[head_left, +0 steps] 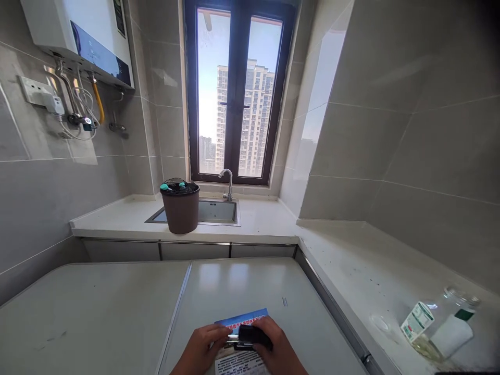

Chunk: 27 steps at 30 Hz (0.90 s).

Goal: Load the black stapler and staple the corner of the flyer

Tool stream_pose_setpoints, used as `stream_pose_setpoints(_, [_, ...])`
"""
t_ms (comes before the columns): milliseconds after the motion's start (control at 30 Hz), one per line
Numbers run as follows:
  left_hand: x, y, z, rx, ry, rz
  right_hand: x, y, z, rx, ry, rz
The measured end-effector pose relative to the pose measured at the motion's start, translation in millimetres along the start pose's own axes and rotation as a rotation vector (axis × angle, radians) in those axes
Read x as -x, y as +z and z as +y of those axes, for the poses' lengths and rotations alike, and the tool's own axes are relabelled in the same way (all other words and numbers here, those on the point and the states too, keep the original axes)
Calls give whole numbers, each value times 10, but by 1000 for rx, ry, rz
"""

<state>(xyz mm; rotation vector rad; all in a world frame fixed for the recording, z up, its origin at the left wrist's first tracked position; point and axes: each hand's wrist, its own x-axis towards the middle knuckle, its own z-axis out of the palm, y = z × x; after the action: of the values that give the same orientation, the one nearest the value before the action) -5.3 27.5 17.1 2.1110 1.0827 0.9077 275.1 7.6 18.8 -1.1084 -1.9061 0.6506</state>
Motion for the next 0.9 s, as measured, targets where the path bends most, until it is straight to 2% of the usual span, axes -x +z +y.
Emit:
stream_pose_setpoints(133, [-3,3,27,-89,-58,4,-32,-27,-86,-52,3,-16])
stream_pose_setpoints(333, [-22,-6,62,-91,-61,-67,-51,-44,-141,-62,-4,-31])
stream_pose_setpoints(900, [-39,-56,144,-111,-108,-124,-8,-12,58,-51,-2,-49])
